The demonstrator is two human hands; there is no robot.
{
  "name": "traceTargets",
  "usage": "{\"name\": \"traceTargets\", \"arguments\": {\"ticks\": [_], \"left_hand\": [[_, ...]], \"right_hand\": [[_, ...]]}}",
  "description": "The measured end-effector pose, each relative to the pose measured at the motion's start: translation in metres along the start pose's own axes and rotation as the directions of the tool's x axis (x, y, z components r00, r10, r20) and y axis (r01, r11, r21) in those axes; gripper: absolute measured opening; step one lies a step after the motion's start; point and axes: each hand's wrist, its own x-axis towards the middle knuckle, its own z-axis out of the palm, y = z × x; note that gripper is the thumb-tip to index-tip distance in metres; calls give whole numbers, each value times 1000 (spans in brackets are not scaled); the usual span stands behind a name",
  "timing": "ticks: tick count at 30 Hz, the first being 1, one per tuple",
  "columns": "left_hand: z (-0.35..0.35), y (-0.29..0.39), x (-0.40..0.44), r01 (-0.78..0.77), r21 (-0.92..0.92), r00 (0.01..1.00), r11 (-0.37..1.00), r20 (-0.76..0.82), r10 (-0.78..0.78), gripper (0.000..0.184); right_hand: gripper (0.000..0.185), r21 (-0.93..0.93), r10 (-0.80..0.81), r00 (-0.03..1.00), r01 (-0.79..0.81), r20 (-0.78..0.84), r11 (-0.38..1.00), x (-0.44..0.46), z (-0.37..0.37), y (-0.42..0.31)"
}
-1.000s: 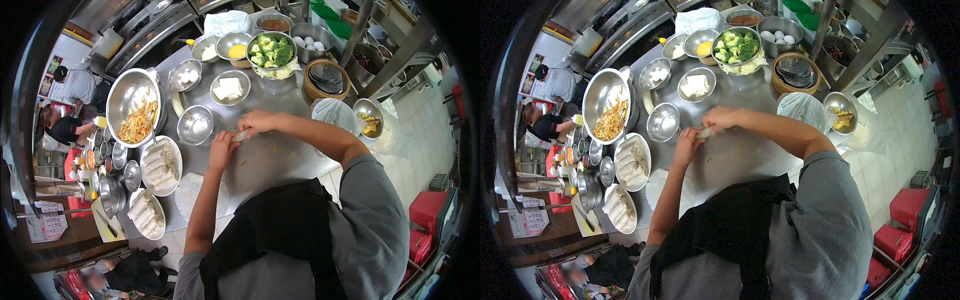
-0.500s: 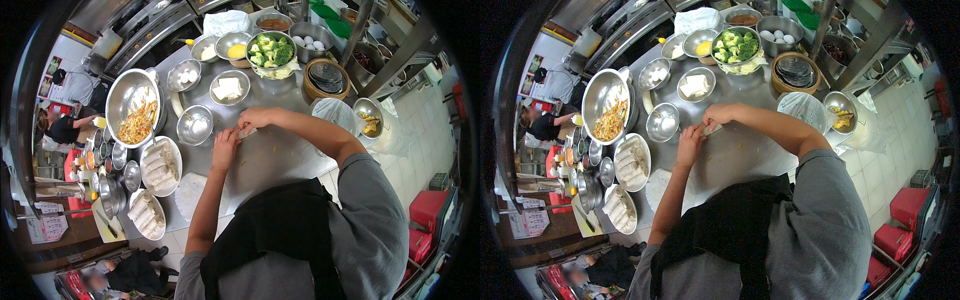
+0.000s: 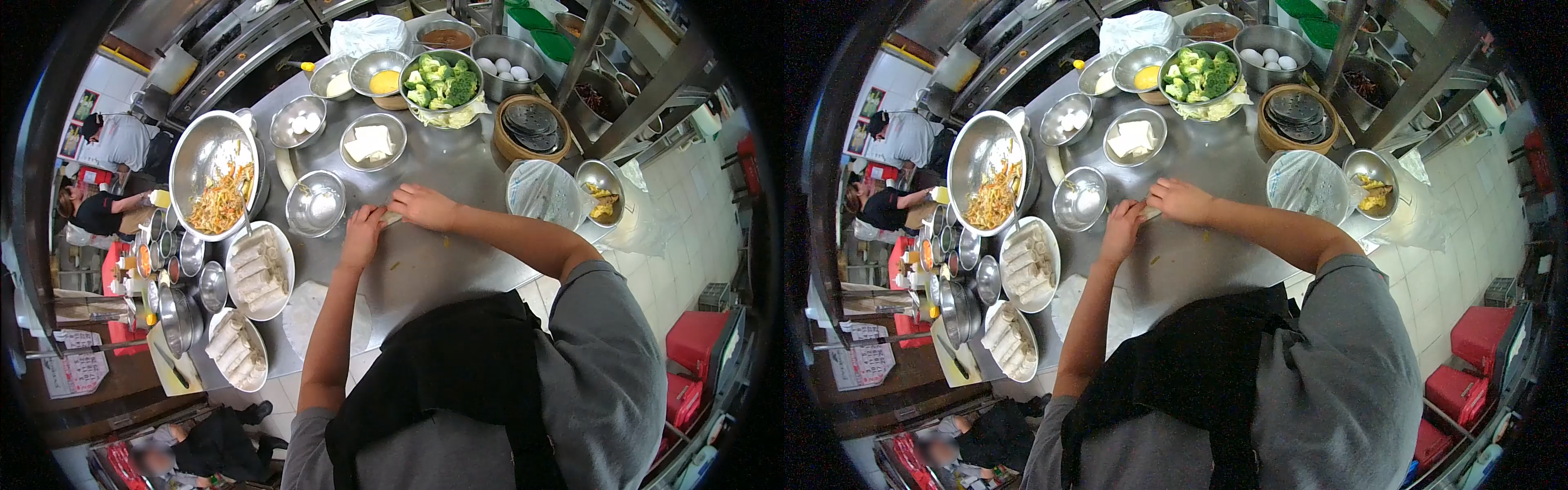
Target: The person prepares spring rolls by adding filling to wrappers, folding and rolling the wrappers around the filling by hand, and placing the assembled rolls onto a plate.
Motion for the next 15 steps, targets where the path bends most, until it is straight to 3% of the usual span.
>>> {"name": "traceTargets", "arguments": {"ticks": [4,8,11,15], "left_hand": [[-6,14,0,-40,82,987,996,-155,52,45],[-11,28,-2,16,117,992,993,-122,-2,51],[-2,19,-3,18,111,993,994,-118,-4,51],[1,12,-2,12,103,991,995,-131,2,50]], "right_hand": [[32,17,-9,1000,9,11,1000,2,9,9],[31,35,-70,997,68,36,997,7,8,20],[38,112,-53,993,41,103,993,9,2,24],[41,150,-4,997,-7,72,989,7,-8,17]]}}
